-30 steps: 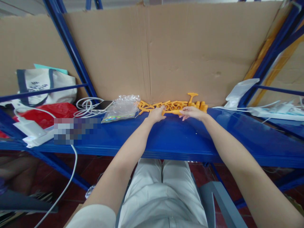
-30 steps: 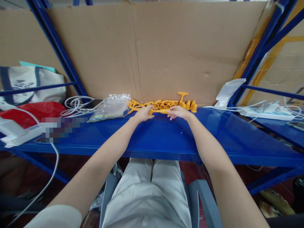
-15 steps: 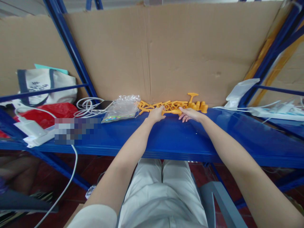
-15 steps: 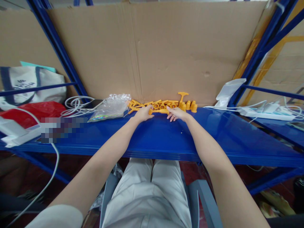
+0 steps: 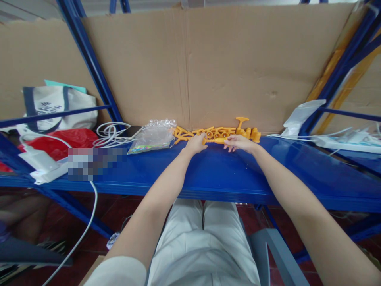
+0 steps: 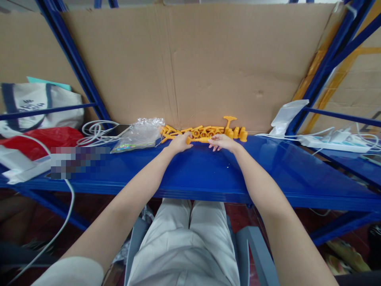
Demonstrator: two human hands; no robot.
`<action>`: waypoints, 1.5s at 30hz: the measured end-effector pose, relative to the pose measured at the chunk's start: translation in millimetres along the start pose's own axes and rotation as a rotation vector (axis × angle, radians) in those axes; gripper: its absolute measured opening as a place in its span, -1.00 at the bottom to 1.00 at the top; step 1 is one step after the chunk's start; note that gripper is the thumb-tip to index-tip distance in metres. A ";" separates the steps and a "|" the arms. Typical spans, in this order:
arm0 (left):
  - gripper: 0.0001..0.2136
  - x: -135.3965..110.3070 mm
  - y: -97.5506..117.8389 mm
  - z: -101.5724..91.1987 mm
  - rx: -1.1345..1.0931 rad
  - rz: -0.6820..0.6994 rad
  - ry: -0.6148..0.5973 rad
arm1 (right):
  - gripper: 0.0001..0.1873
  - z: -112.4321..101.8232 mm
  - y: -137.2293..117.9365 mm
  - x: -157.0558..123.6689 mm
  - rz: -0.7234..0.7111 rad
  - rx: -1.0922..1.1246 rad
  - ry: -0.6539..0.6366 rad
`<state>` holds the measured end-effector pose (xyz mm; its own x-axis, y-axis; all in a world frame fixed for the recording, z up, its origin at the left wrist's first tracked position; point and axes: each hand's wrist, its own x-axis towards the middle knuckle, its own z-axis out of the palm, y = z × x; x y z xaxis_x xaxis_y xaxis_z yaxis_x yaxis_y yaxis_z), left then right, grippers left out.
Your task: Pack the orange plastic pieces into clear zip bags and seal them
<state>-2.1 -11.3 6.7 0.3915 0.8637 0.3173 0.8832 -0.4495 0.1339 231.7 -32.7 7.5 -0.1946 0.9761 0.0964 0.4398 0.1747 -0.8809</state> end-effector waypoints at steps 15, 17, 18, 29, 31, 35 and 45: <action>-0.62 -1.0 2.3 -2.0 -0.008 -0.006 0.000 | -0.57 2.3 -0.5 0.5 0.090 0.047 0.031; -0.62 -1.0 2.2 -1.9 -0.015 -0.007 0.006 | -0.60 0.8 -0.4 -0.5 0.058 0.059 0.048; -0.61 -1.1 2.3 -1.9 -0.017 -0.009 0.008 | -0.60 0.4 -0.5 -0.7 0.046 0.061 0.055; -0.60 -1.9 4.9 -2.6 -0.036 0.005 0.019 | -0.45 4.0 -8.0 -2.6 0.066 0.049 0.055; -0.60 -1.8 4.7 -2.4 -0.035 0.002 0.017 | -0.46 4.4 -7.7 -2.5 0.077 0.052 0.059; -0.60 -1.3 4.0 -2.1 -0.026 -0.002 0.019 | -0.48 4.7 -5.7 -0.3 0.084 0.063 0.078; -0.48 -2.2 3.5 -2.4 -0.094 0.017 0.061 | -0.63 6.6 -13.4 1.1 0.104 0.179 0.193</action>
<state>-0.5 -15.4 8.7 0.3876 0.8413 0.3767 0.8471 -0.4862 0.2143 219.9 -34.9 16.4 0.0212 0.9971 0.0725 0.2833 0.0636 -0.9569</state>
